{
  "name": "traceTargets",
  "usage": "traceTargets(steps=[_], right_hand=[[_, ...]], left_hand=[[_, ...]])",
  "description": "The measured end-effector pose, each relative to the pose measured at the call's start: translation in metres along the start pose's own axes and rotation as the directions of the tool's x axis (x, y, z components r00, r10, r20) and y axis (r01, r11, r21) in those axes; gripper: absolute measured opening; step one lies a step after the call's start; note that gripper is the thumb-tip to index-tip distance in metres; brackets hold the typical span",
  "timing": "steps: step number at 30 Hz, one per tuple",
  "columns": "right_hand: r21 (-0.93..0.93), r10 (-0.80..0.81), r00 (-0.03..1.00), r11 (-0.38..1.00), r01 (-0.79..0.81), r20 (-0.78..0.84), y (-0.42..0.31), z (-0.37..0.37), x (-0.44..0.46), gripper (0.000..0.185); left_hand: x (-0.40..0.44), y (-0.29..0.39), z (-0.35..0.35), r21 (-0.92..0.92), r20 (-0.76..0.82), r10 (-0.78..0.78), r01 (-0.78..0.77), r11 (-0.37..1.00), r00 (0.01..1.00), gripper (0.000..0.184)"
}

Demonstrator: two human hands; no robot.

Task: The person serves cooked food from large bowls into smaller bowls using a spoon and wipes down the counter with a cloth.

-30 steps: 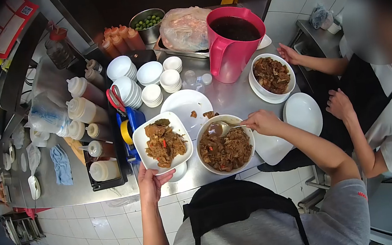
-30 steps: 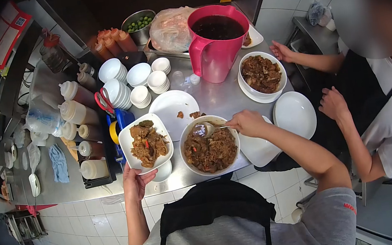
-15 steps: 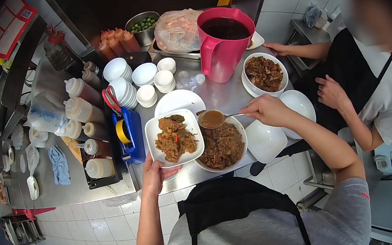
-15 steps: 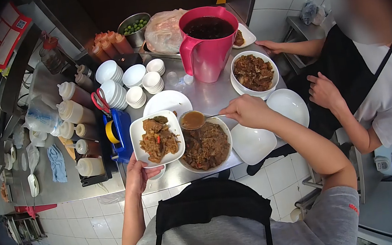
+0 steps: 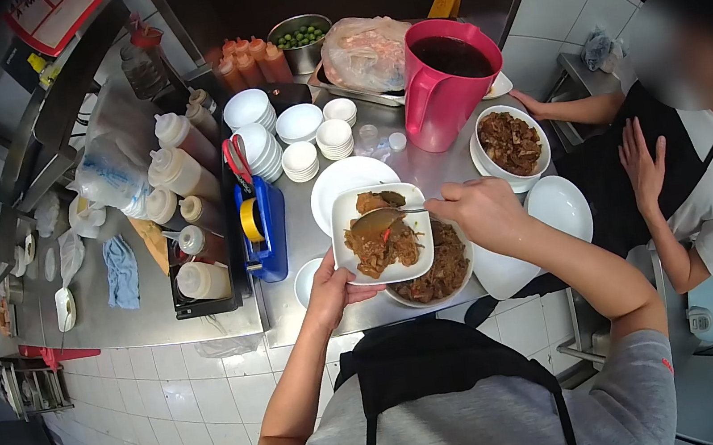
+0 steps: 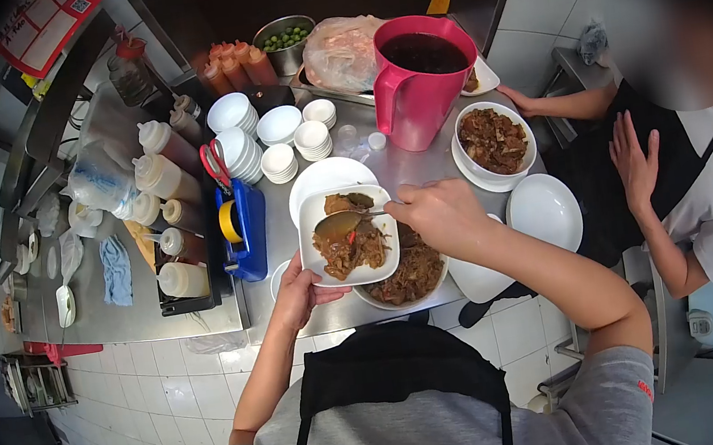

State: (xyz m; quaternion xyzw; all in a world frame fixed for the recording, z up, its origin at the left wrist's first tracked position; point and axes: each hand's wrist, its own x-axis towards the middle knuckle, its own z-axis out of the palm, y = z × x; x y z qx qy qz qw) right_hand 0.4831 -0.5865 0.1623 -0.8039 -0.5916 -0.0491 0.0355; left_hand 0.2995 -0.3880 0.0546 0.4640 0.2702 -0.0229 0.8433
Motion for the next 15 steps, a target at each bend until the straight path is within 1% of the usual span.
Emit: traceTargets(steps=[3, 6, 9, 10, 13, 15], right_hand=[[-0.069, -0.042, 0.985, 0.997, 0.031, -0.168, 0.003, -0.009, -0.007, 0.027], [0.05, 0.12, 0.976, 0.992, -0.113, -0.18, 0.014, -0.007, -0.018, 0.029], [0.181, 0.199, 0.96, 0.97, -0.164, -0.195, 0.035, -0.008, -0.029, 0.03], [0.196, 0.237, 0.962, 0.958, -0.208, -0.139, 0.039, -0.008, -0.031, 0.028], [0.009, 0.199, 0.98, 0.98, -0.199, 0.014, 0.052, 0.017, -0.039, 0.026], [-0.047, 0.202, 0.972, 0.979, -0.198, 0.12, 0.044, 0.027, -0.035, 0.017]], left_hand=[[0.003, -0.002, -0.006, -0.014, -0.011, 0.013, -0.013, 1.0, 1.0, 0.07], [0.005, -0.003, -0.016, 0.019, -0.042, 0.043, -0.042, 0.999, 0.998, 0.07], [0.002, 0.002, -0.024, 0.05, -0.11, 0.085, -0.079, 0.996, 0.99, 0.069], [0.0, 0.004, -0.027, 0.058, -0.134, 0.095, -0.087, 0.994, 0.986, 0.069], [-0.006, 0.011, -0.042, 0.094, -0.154, 0.136, -0.123, 0.988, 0.979, 0.069], [-0.012, 0.014, -0.05, 0.087, -0.203, 0.167, -0.152, 0.985, 0.965, 0.067]])
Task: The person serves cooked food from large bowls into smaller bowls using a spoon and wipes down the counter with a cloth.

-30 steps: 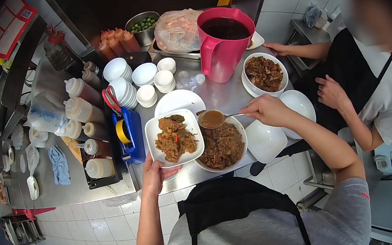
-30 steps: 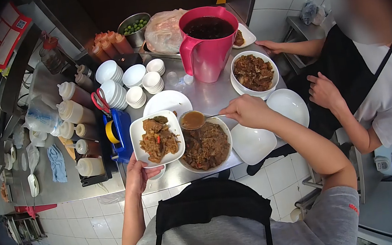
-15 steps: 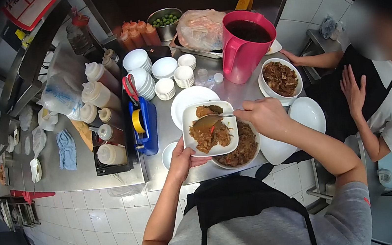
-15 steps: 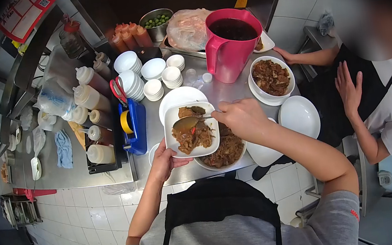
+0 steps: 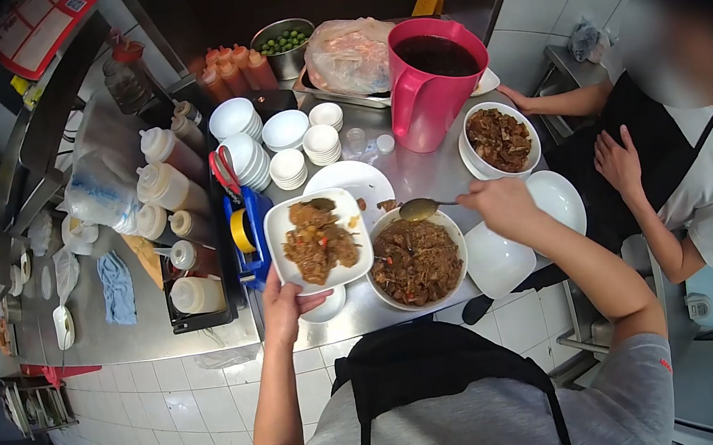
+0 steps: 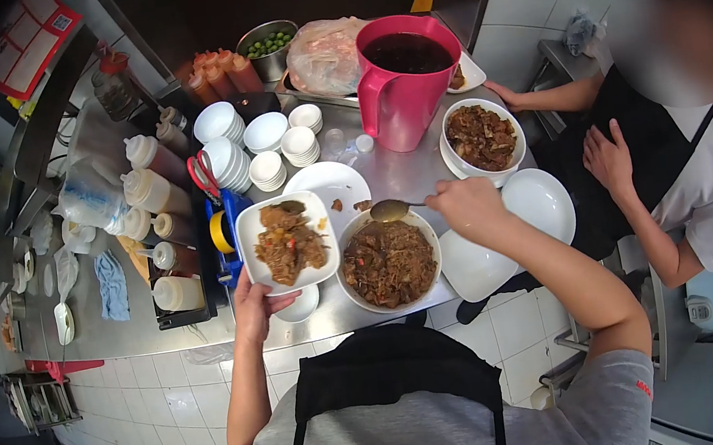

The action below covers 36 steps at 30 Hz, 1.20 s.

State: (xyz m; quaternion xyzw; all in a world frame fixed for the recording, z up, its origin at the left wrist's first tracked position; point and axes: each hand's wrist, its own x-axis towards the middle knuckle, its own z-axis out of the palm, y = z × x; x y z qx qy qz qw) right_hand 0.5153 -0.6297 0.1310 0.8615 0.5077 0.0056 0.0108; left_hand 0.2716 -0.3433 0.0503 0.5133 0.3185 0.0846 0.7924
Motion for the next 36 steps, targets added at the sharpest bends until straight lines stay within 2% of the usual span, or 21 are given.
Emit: traceTargets(steps=[7, 10, 16, 19, 22, 25, 31, 34, 36], right_hand=[[-0.034, -0.119, 0.98, 0.991, 0.126, 0.158, -0.018, 0.041, 0.022, 0.013], [-0.025, -0.091, 0.945, 0.994, 0.104, 0.315, -0.021, 0.052, 0.036, 0.013], [0.302, -0.043, 0.917, 0.95, -0.085, 0.396, -0.003, 0.071, 0.043, 0.021], [0.368, -0.057, 0.936, 0.926, -0.08, 0.347, 0.008, 0.078, 0.035, 0.023], [0.521, -0.021, 0.957, 0.843, -0.138, 0.288, 0.022, 0.084, 0.021, 0.023], [0.556, -0.002, 0.972, 0.821, -0.132, 0.234, 0.031, 0.073, 0.007, 0.024], [0.589, 0.026, 0.971, 0.791, -0.164, 0.236, 0.034, 0.055, -0.004, 0.024], [0.617, 0.002, 0.987, 0.78, -0.103, 0.162, 0.032, 0.036, -0.001, 0.024], [0.599, 0.013, 0.982, 0.791, -0.126, 0.189, 0.025, 0.012, 0.004, 0.022]], left_hand=[[-0.015, 0.014, -0.015, -0.049, -0.09, 0.039, -0.043, 0.998, 0.995, 0.057], [-0.017, 0.013, -0.019, -0.056, -0.089, 0.036, -0.041, 0.998, 0.995, 0.057], [-0.024, 0.009, -0.015, -0.081, -0.095, 0.028, -0.036, 0.996, 0.995, 0.055], [-0.025, 0.007, -0.012, -0.099, -0.093, 0.02, -0.03, 0.995, 0.995, 0.053], [-0.025, 0.008, -0.006, -0.09, -0.085, 0.011, -0.018, 0.996, 0.996, 0.053], [-0.022, 0.006, 0.001, -0.09, -0.073, -0.002, -0.004, 0.996, 0.997, 0.054], [-0.018, 0.007, 0.013, -0.068, -0.021, -0.034, 0.033, 0.997, 0.999, 0.058], [-0.012, 0.004, 0.015, -0.035, 0.011, -0.071, 0.071, 0.997, 0.997, 0.061], [-0.008, 0.002, 0.018, -0.016, 0.03, -0.103, 0.103, 0.995, 0.994, 0.062]])
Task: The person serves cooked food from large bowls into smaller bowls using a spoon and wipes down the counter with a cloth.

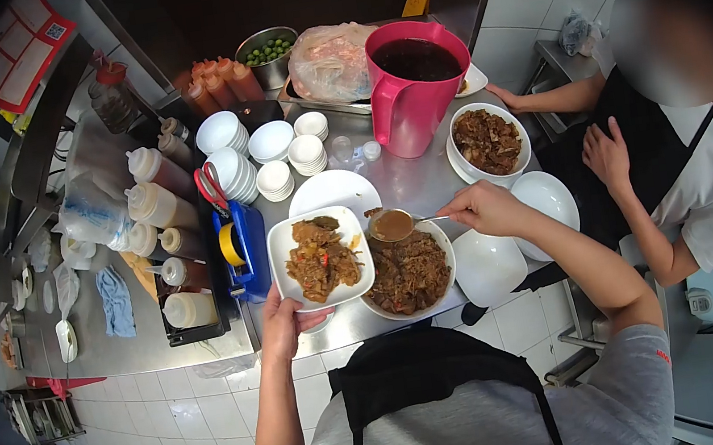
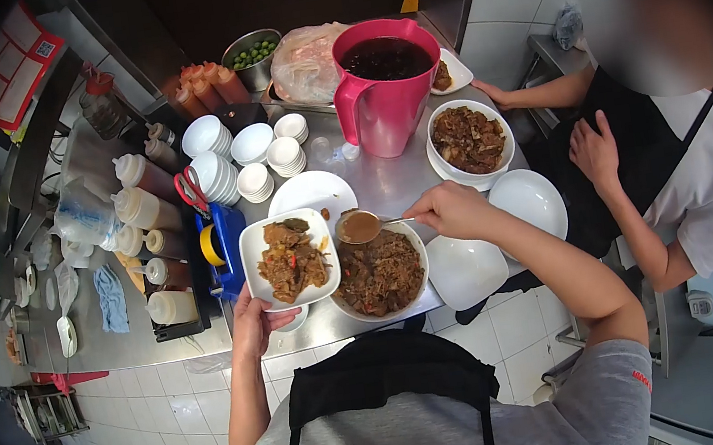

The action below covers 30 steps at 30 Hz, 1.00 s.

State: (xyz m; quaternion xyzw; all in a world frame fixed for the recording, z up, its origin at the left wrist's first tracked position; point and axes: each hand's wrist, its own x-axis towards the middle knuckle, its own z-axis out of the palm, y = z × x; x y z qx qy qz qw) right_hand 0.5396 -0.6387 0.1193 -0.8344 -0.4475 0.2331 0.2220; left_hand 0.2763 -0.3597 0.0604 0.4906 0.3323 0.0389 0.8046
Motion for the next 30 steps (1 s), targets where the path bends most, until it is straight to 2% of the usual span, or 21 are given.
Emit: traceTargets(steps=[4, 7, 11, 14, 17, 20, 23, 26, 29, 30], right_hand=[[-0.059, -0.046, 0.999, 0.997, 0.046, 0.001, -0.037, -0.01, 0.015, 0.02], [-0.223, -0.17, 0.985, 0.962, 0.158, -0.035, -0.055, 0.005, 0.027, 0.023], [-0.503, -0.382, 0.923, 0.807, 0.31, -0.044, -0.075, 0.012, 0.028, 0.039], [-0.593, -0.503, 0.852, 0.734, 0.33, -0.148, -0.085, 0.006, 0.019, 0.037], [-0.608, -0.457, 0.873, 0.746, 0.273, -0.168, -0.077, 0.01, 0.017, 0.031], [-0.536, -0.349, 0.919, 0.819, 0.204, -0.182, -0.07, 0.002, 0.015, 0.029], [-0.54, -0.367, 0.889, 0.824, 0.173, -0.275, -0.056, -0.019, 0.012, 0.029], [-0.626, -0.207, 0.972, 0.775, 0.09, -0.116, -0.048, -0.023, 0.007, 0.021], [-0.737, -0.197, 0.98, 0.666, 0.116, -0.024, -0.039, -0.002, 0.01, 0.015], [-0.737, -0.168, 0.986, 0.668, 0.101, -0.017, -0.038, 0.008, 0.012, 0.013]], left_hand=[[0.007, -0.005, 0.013, 0.003, 0.038, -0.048, 0.048, 0.999, 0.998, 0.065], [0.01, -0.009, 0.02, -0.023, 0.086, -0.055, 0.057, 0.998, 0.995, 0.065], [0.014, -0.012, 0.024, -0.07, 0.118, -0.071, 0.079, 0.994, 0.991, 0.065], [0.016, -0.018, 0.019, -0.092, 0.126, -0.038, 0.049, 0.995, 0.991, 0.07], [0.021, -0.02, 0.012, -0.073, 0.129, 0.004, 0.005, 0.997, 0.992, 0.07], [0.024, -0.019, 0.008, -0.069, 0.104, 0.005, 0.002, 0.998, 0.995, 0.069], [0.021, -0.015, -0.001, -0.119, 0.075, -0.005, 0.014, 0.993, 0.997, 0.066], [0.015, -0.012, -0.016, -0.092, 0.0, 0.038, -0.038, 0.995, 0.999, 0.06], [0.008, -0.009, -0.031, -0.133, -0.055, 0.071, -0.078, 0.988, 0.996, 0.06], [0.007, -0.009, -0.038, -0.15, -0.066, 0.082, -0.092, 0.984, 0.994, 0.059]])
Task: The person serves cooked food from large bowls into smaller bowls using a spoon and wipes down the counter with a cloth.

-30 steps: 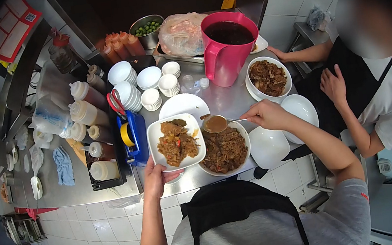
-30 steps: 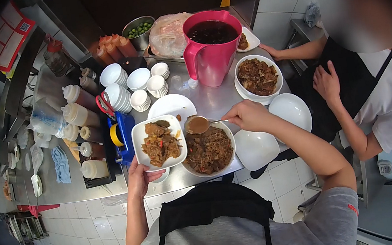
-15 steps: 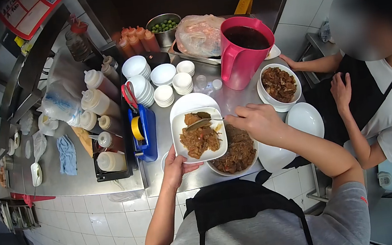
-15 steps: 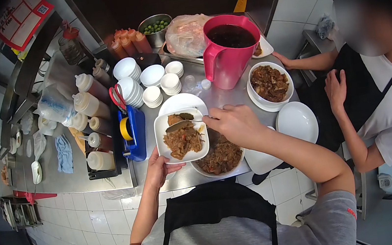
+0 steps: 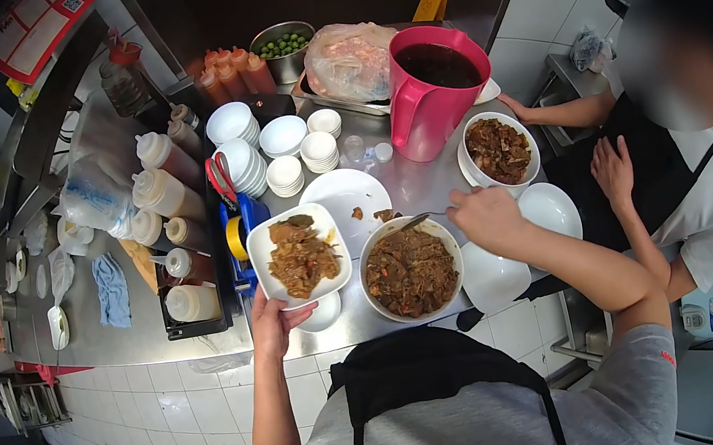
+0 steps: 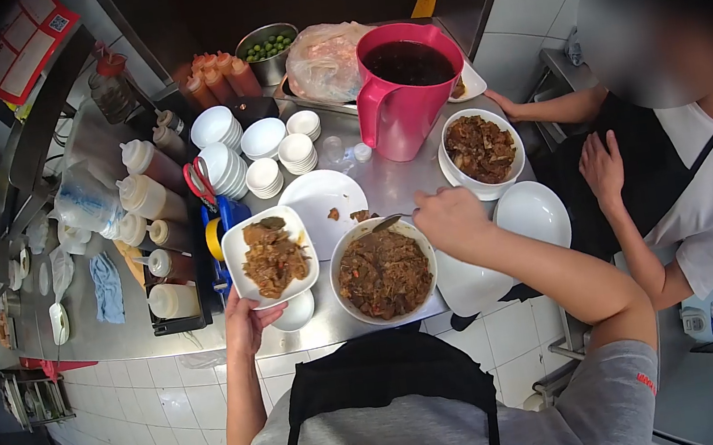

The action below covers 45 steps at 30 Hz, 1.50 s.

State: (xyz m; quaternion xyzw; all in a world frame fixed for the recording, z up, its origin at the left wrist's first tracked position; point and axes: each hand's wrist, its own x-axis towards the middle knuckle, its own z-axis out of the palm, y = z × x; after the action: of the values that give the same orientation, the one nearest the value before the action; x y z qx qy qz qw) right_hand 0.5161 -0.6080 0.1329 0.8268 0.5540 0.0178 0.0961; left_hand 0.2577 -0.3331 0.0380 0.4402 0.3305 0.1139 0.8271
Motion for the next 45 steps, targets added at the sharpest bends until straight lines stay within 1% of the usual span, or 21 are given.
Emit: traceTargets(steps=[2, 5, 8, 11, 14, 17, 20, 23, 26, 29, 32, 35, 38, 41, 44, 45], right_hand=[[-0.002, 0.025, 0.998, 1.0, -0.025, 0.054, -0.013, 0.014, 0.005, 0.01], [0.068, -0.019, 0.997, 0.998, 0.014, 0.079, -0.021, 0.032, 0.016, 0.013], [0.132, -0.104, 0.985, 0.987, 0.086, 0.136, -0.011, 0.055, 0.032, 0.015], [0.304, -0.258, 0.953, 0.931, 0.201, 0.161, 0.016, 0.056, 0.046, 0.017], [0.276, -0.288, 0.956, 0.925, 0.262, 0.059, 0.029, 0.063, 0.047, 0.019], [0.14, -0.265, 0.962, 0.957, 0.253, 0.072, 0.028, 0.03, 0.049, 0.02], [0.056, -0.289, 0.956, 0.957, 0.285, 0.06, 0.015, 0.05, 0.052, 0.021], [0.142, -0.264, 0.954, 0.959, 0.244, 0.145, 0.004, 0.065, 0.055, 0.022], [0.428, -0.332, 0.938, 0.865, 0.26, 0.1, 0.021, 0.085, 0.053, 0.022], [0.525, -0.301, 0.934, 0.836, 0.161, 0.193, 0.032, 0.065, 0.055, 0.025], [0.592, -0.338, 0.934, 0.778, 0.211, 0.111, 0.049, 0.067, 0.054, 0.029], [0.573, -0.291, 0.939, 0.808, 0.138, 0.184, 0.047, 0.068, 0.048, 0.027], [0.654, -0.288, 0.929, 0.753, 0.071, 0.231, 0.041, 0.086, 0.047, 0.026], [0.651, -0.252, 0.931, 0.759, 0.02, 0.265, 0.046, 0.074, 0.04, 0.026], [0.568, -0.204, 0.947, 0.822, 0.029, 0.247, 0.057, 0.056, 0.03, 0.026], [0.56, -0.199, 0.942, 0.829, 0.014, 0.272, 0.055, 0.05, 0.029, 0.026]], left_hand=[[-0.003, 0.002, -0.007, -0.02, -0.029, 0.017, -0.018, 1.0, 0.999, 0.059], [-0.009, 0.006, -0.011, -0.033, -0.055, 0.037, -0.038, 0.999, 0.998, 0.058], [-0.017, 0.008, -0.009, -0.029, -0.075, 0.046, -0.048, 0.998, 0.996, 0.057], [-0.02, 0.003, -0.01, -0.03, -0.081, 0.033, -0.035, 0.999, 0.996, 0.055], [-0.023, 0.002, -0.007, -0.033, -0.086, 0.026, -0.029, 0.999, 0.996, 0.053], [-0.023, 0.0, -0.007, -0.041, -0.083, 0.024, -0.028, 0.999, 0.996, 0.053], [-0.024, -0.001, -0.006, -0.037, -0.084, 0.026, -0.029, 0.999, 0.996, 0.054], [-0.027, 0.002, -0.002, -0.054, -0.092, 0.031, -0.036, 0.998, 0.995, 0.055], [-0.027, 0.002, -0.003, -0.058, -0.084, 0.033, -0.038, 0.998, 0.996, 0.056], [-0.028, 0.003, -0.002, -0.055, -0.095, 0.035, -0.04, 0.998, 0.995, 0.057], [-0.03, 0.002, -0.004, -0.047, -0.098, 0.043, -0.048, 0.998, 0.994, 0.057], [-0.03, 0.001, -0.005, -0.035, -0.1, 0.039, -0.043, 0.998, 0.994, 0.056], [-0.029, 0.002, -0.002, -0.032, -0.106, 0.031, -0.034, 0.999, 0.994, 0.056], [-0.028, 0.003, -0.001, -0.028, -0.093, 0.031, -0.034, 0.999, 0.995, 0.055], [-0.026, 0.002, 0.001, -0.039, -0.07, 0.018, -0.021, 0.999, 0.997, 0.054], [-0.026, 0.003, 0.0, -0.041, -0.064, 0.009, -0.012, 0.999, 0.998, 0.054]])
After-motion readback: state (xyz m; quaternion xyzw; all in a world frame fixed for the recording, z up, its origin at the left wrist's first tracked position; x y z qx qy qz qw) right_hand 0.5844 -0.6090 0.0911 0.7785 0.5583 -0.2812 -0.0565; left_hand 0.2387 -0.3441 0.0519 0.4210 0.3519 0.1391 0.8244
